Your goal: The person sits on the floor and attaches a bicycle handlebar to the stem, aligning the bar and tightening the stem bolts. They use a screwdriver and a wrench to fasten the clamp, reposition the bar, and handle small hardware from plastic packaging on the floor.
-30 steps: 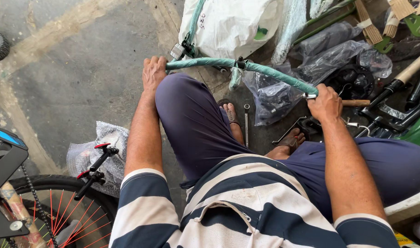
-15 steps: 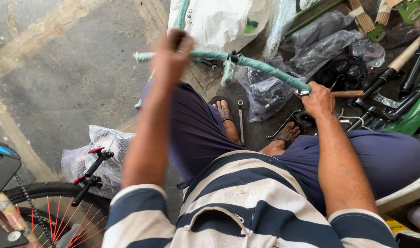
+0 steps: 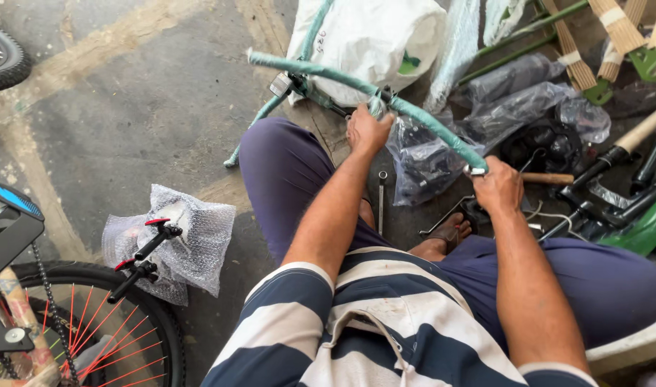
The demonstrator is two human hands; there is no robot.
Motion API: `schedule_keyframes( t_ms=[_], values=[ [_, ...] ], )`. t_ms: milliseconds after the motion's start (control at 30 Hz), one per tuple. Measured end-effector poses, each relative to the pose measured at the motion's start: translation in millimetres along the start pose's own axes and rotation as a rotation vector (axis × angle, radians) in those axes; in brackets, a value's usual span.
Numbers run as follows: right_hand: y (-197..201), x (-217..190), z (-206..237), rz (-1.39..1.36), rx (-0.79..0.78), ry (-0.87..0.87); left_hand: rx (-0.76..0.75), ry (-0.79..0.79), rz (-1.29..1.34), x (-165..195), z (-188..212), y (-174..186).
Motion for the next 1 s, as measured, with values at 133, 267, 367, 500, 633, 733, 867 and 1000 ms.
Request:
schedule_keyframes(
  t_ms=[133,267,367,500,633,733,867,1000],
  values=[
    [-7.8,-5.7,14.5,0.012,-0.123,-0.023,0.032,0.076,0.002,-3.9,-5.8,11.0],
    [3.1,-29.9,37.0,-0.018,-0.124,0.056,0.022,0.257,0.021,-21.5,-9.9,22.7],
    [31.2,-33.3,49.6,-0.083,-0.021,0.116,-0.010,0.223,0.050,-17.8,-6.6,26.8],
    [61.2,-16.0,68.4,-0.270,0.155,0.237,-0.045,-0.110,0.280,9.7,-1.5,35.5],
    [60.5,33.4,68.6,-0.847,0.222,0.144,-0.226,-0.304,0.871,26.7,3.8,50.2],
    [45.8,85.6,67.3,-1.267,0.325,-0.228,-0.257,-0.477,0.938,32.5,10.7,75.0],
    [32.9,89.5,63.0,-1.173,0.272,-0.257,-0.205,-0.617,0.718,30.4,26.3,104.3],
    [23.6,54.7,62.8,-0.867,0.136,-0.113,-0.280,-0.667,0.749,31.8,43.9,110.6]
  ],
)
Point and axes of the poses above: each hand's wrist, its own z-axis away from the middle knuckle, its own y-axis out of the back of the hand, x = y × z, the point moved 7 cm from there along -z, towards the middle knuckle, and after that the axes turned 4 degrees about z, right-handed, at the moved point
